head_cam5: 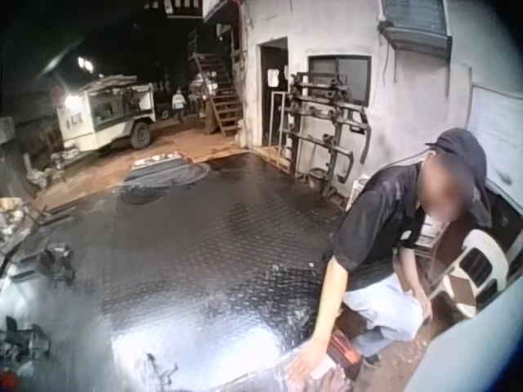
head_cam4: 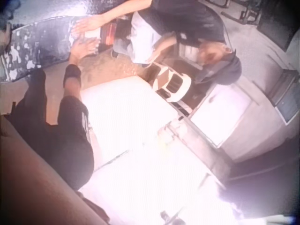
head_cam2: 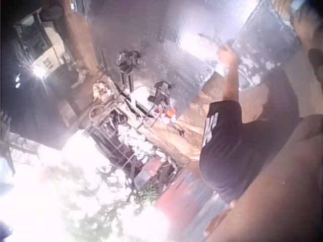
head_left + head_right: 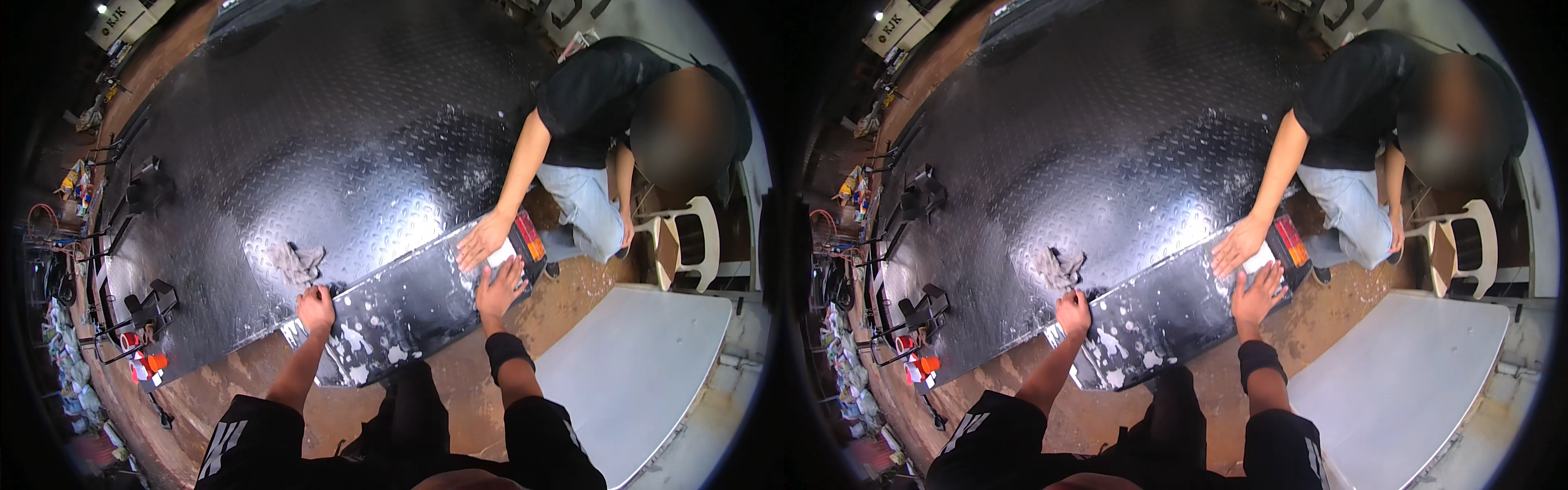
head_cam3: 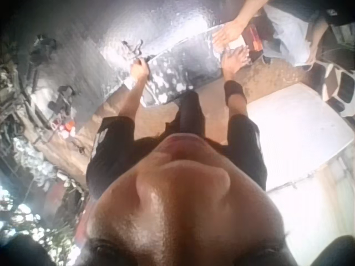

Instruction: The person sands a large metal panel on a truck bed using a sanding block and a cloth. They repeatedly rub the surface to remove paint or residue, occasionally wiping the area with a cloth. Another person assists by sanding a different section of the same panel.

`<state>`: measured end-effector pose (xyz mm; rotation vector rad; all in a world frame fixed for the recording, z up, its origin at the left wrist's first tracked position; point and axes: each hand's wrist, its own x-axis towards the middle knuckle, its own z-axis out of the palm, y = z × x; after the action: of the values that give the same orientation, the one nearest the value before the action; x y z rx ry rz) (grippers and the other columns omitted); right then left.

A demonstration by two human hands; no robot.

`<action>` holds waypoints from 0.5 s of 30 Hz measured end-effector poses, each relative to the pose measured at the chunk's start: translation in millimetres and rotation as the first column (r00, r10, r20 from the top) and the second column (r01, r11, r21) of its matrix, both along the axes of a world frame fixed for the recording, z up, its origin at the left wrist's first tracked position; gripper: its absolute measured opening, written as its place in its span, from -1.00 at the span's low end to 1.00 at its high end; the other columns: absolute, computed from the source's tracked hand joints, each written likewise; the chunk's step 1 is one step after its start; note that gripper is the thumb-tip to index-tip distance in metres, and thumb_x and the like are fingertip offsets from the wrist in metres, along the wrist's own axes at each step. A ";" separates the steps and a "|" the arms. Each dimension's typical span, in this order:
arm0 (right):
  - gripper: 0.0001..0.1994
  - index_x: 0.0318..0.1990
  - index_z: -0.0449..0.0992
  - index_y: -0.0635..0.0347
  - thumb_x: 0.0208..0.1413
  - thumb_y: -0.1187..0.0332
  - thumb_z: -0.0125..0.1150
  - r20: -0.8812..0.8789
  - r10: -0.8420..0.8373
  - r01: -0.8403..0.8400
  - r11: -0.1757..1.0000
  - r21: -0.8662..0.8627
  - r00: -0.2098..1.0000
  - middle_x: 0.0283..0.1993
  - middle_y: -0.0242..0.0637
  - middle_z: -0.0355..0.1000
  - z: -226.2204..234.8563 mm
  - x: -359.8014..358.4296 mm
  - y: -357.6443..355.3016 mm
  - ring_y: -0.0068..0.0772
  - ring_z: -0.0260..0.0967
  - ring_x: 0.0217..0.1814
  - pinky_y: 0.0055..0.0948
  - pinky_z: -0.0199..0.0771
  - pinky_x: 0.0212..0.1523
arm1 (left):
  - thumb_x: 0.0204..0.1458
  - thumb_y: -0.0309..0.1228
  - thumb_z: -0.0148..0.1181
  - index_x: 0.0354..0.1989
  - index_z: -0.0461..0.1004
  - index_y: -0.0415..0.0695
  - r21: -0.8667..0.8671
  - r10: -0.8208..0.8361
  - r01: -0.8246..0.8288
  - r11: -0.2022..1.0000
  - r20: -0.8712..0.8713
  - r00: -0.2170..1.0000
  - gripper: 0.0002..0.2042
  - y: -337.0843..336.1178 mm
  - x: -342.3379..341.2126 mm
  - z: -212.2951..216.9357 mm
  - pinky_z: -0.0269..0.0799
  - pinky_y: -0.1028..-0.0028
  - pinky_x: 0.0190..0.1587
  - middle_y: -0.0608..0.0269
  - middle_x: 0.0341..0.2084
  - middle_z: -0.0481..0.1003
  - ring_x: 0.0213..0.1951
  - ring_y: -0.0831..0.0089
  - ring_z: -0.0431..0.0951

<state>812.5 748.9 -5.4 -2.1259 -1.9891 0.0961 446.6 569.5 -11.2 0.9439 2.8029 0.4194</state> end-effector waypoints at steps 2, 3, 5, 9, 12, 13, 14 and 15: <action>-0.23 0.44 0.01 0.34 0.29 -0.10 -0.12 -0.001 -0.004 0.004 1.000 0.001 1.000 0.56 -0.04 -0.14 -0.7 -0.6 1.8 -0.05 -0.28 0.62 0.19 -0.45 0.49 | 0.18 -0.13 -0.05 -0.35 0.60 -0.15 0.006 -0.003 0.003 1.000 -0.037 0.999 -0.63 -0.5 -0.6 -4.8 0.40 0.09 -0.08 0.12 -0.30 0.58 -0.17 0.02 0.48; -0.23 0.44 0.01 0.34 0.29 -0.10 -0.12 0.007 -0.001 0.001 1.000 -0.005 1.000 0.56 -0.04 -0.14 -1.6 1.2 0.6 -0.05 -0.29 0.62 0.20 -0.45 0.49 | 0.19 -0.13 -0.05 -0.33 0.60 -0.15 -0.003 0.004 -0.004 1.000 -0.020 1.000 -0.62 -2.0 0.8 -7.0 0.40 0.09 -0.07 0.11 -0.28 0.58 -0.16 0.01 0.48; -0.22 0.44 0.00 0.35 0.28 -0.10 -0.11 -0.012 0.007 -0.007 1.000 -0.019 1.000 0.56 -0.03 -0.15 -0.4 -1.5 1.2 -0.04 -0.29 0.62 0.21 -0.45 0.48 | 0.19 -0.12 -0.05 -0.29 0.62 -0.16 -0.020 0.031 -0.031 0.999 0.010 0.999 -0.61 -1.5 0.3 -6.3 0.40 0.09 -0.04 0.08 -0.24 0.59 -0.14 0.00 0.49; -0.22 0.43 0.04 0.35 0.26 -0.11 -0.08 -0.001 0.032 -0.032 0.999 0.014 0.999 0.55 0.00 -0.12 -6.8 -0.1 2.7 -0.01 -0.28 0.61 0.24 -0.44 0.47 | 0.19 -0.11 -0.04 -0.25 0.64 -0.16 -0.036 0.034 -0.033 0.999 0.041 0.999 -0.60 -4.3 -2.2 -11.2 0.41 0.10 -0.04 0.06 -0.22 0.59 -0.14 -0.02 0.49; -0.22 0.44 0.02 0.33 0.29 -0.13 -0.13 -0.025 0.029 -0.029 0.999 0.025 0.999 0.54 0.01 -0.09 -9.0 -1.8 1.9 0.01 -0.26 0.61 0.25 -0.42 0.46 | 0.19 -0.11 -0.05 -0.24 0.64 -0.14 0.000 0.012 -0.012 1.000 0.014 1.000 -0.61 -3.1 -2.9 -9.6 0.40 0.11 -0.05 0.10 -0.22 0.60 -0.14 -0.01 0.49; -0.22 0.44 0.01 0.33 0.29 -0.14 -0.14 -0.025 0.027 -0.026 0.999 0.024 0.999 0.54 0.01 -0.10 -9.4 -3.5 3.3 0.01 -0.27 0.61 0.25 -0.42 0.46 | 0.19 -0.12 -0.06 -0.24 0.64 -0.13 0.006 0.004 -0.004 1.000 -0.001 1.000 -0.61 -3.8 -3.9 -9.8 0.40 0.11 -0.05 0.13 -0.23 0.60 -0.15 -0.01 0.49; -0.22 0.45 0.00 0.32 0.29 -0.14 -0.15 -0.026 0.025 -0.024 0.999 0.024 0.999 0.54 0.01 -0.10 -9.3 -4.0 4.3 0.00 -0.27 0.61 0.25 -0.42 0.46 | 0.19 -0.12 -0.07 -0.26 0.64 -0.12 0.007 -0.006 0.006 1.000 -0.015 1.000 -0.61 -2.9 -4.7 -10.9 0.39 0.10 -0.05 0.15 -0.23 0.60 -0.15 0.00 0.49; -0.22 0.45 0.00 0.32 0.30 -0.15 -0.16 -0.025 0.020 -0.019 1.000 0.021 0.999 0.54 0.00 -0.11 -9.3 -3.5 2.0 0.00 -0.27 0.61 0.25 -0.42 0.46 | 0.19 -0.12 -0.07 -0.28 0.63 -0.12 -0.033 -0.010 0.010 0.999 -0.002 1.000 -0.62 -1.4 -5.1 -6.3 0.39 0.09 -0.05 0.17 -0.23 0.60 -0.14 0.01 0.49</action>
<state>809.0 750.8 -14.7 -2.0827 -1.9883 0.1049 441.4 568.2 -17.5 0.9519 2.7963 0.3705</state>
